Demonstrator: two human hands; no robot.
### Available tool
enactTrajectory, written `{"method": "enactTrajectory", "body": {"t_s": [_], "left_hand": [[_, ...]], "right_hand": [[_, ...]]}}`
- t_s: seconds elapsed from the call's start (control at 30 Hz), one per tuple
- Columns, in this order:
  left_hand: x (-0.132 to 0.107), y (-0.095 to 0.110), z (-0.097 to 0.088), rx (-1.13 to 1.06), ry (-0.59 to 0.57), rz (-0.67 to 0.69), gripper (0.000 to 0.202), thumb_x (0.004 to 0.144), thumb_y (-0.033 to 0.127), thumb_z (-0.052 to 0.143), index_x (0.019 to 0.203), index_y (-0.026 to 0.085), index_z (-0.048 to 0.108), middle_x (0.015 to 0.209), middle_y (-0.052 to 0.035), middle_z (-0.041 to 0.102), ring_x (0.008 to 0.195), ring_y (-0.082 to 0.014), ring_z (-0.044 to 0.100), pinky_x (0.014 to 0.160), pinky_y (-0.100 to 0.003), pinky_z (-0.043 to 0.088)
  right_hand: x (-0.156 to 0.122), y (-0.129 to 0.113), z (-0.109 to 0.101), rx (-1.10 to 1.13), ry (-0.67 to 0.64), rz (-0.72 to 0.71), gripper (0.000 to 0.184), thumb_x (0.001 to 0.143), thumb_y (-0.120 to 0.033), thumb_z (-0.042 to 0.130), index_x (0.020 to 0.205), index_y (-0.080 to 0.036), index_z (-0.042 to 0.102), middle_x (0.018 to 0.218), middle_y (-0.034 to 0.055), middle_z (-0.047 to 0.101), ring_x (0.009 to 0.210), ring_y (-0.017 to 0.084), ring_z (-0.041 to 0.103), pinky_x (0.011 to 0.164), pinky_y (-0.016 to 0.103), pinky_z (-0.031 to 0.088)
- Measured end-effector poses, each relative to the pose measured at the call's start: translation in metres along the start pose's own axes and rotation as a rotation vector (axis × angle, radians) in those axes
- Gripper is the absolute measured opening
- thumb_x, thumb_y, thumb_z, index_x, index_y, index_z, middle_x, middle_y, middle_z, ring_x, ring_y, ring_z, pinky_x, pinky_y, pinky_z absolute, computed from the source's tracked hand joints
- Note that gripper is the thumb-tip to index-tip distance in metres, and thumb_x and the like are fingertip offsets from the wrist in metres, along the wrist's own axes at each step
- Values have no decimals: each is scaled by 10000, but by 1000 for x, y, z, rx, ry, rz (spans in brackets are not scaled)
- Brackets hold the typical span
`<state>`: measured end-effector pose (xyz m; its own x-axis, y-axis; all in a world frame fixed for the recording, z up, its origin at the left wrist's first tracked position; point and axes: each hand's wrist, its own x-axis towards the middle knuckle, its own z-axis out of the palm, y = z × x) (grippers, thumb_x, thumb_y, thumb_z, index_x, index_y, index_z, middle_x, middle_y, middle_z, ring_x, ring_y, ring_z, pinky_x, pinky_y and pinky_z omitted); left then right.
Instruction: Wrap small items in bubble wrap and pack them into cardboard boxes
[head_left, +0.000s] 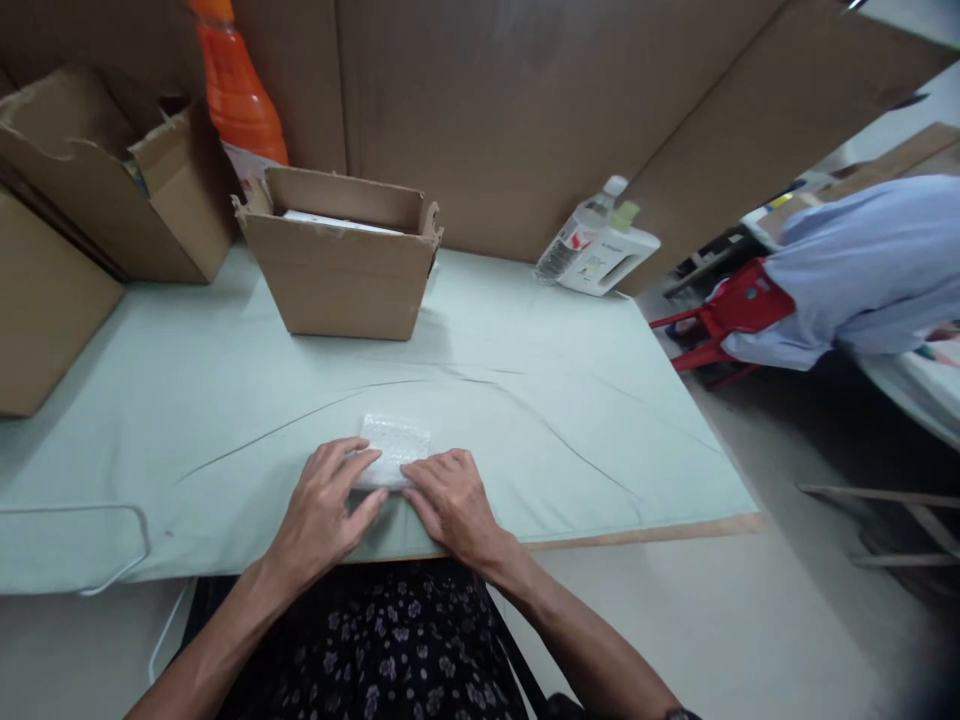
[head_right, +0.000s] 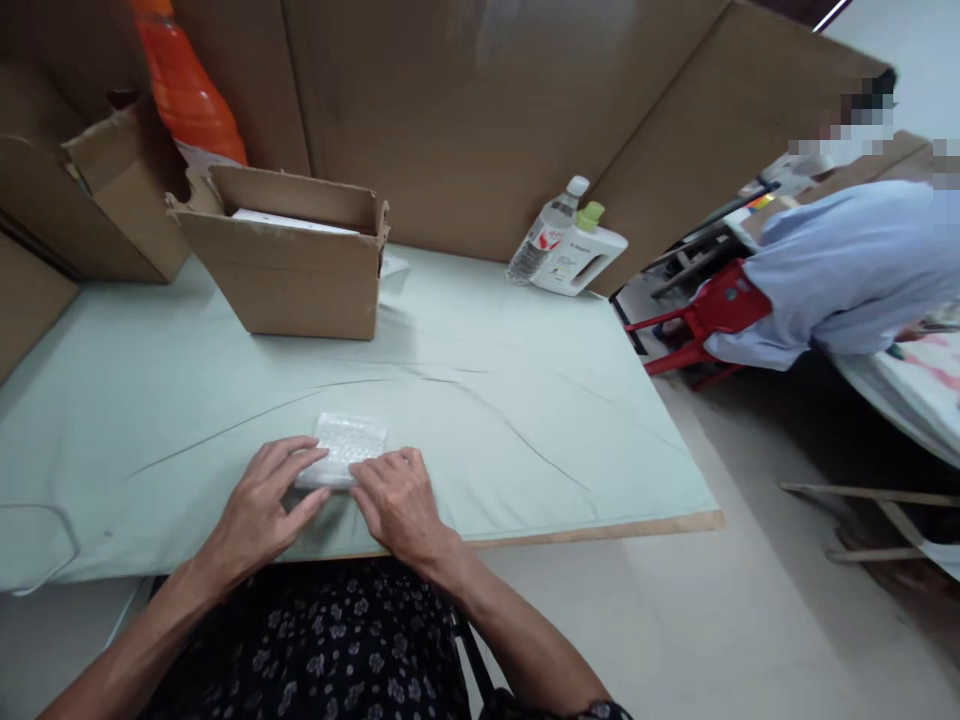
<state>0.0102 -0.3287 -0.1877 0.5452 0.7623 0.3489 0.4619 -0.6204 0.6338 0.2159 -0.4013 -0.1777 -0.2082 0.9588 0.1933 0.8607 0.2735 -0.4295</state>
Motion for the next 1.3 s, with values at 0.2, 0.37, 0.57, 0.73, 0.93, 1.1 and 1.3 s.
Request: {"method": "enactTrajectory", "body": {"t_s": [0.2, 0.37, 0.57, 0.73, 0.93, 1.1, 1.3], "left_hand": [[-13, 1, -4, -30, -73, -109, 305, 974, 273, 525, 1246, 182, 628, 1013, -78, 720, 915, -222, 635, 830, -370, 519], [1, -3, 0, 70, -6, -223, 326, 944, 372, 543, 1173, 179, 669, 995, -105, 713, 933, -271, 625, 882, -439, 502], [-6, 9, -10, -405, 48, -688, 700, 816, 509, 676, 1402, 167, 506, 1135, -121, 685, 910, -223, 663, 789, -355, 551], [-2, 21, -10, -869, 17, -815, 855, 787, 439, 733, 1517, 172, 377, 1034, -59, 691, 917, -181, 658, 851, -293, 530], [17, 29, -9, -901, 45, -737, 778, 751, 401, 761, 1447, 177, 495, 916, -25, 649, 791, -155, 608, 745, -257, 519], [40, 25, -8, -841, -16, -656, 672, 745, 391, 748, 1361, 187, 577, 906, -29, 646, 811, -166, 632, 767, -285, 530], [73, 19, -10, -556, 32, -419, 490, 870, 373, 641, 1328, 205, 597, 1046, -72, 693, 896, -194, 668, 833, -343, 560]], "right_hand": [[-8, -3, -6, 118, 20, 79, 278, 984, -247, 609, 1253, -194, 653, 1146, 107, 739, 1000, 253, 650, 886, 405, 450], [0, -6, -8, -79, -10, -54, 360, 933, -313, 685, 1270, -199, 634, 1298, 154, 662, 1141, 324, 587, 946, 489, 429], [9, 4, 7, 170, 74, 48, 230, 976, -205, 590, 1184, -212, 689, 1099, 98, 762, 997, 251, 674, 904, 424, 467], [10, 1, 0, 516, 46, 115, 193, 952, -321, 645, 1113, -240, 713, 1153, 77, 745, 1084, 239, 675, 988, 421, 482], [12, 9, -14, 958, -110, 303, 481, 895, -466, 691, 1308, -228, 634, 1238, 91, 696, 1111, 234, 655, 951, 366, 527], [15, 18, -15, 1128, -13, 477, 425, 849, -566, 727, 1062, -198, 712, 858, 22, 688, 740, 157, 609, 693, 273, 506], [27, 37, -39, 1060, 129, 515, 395, 855, -541, 737, 1028, -187, 715, 820, 24, 673, 689, 143, 592, 648, 263, 505]]}}
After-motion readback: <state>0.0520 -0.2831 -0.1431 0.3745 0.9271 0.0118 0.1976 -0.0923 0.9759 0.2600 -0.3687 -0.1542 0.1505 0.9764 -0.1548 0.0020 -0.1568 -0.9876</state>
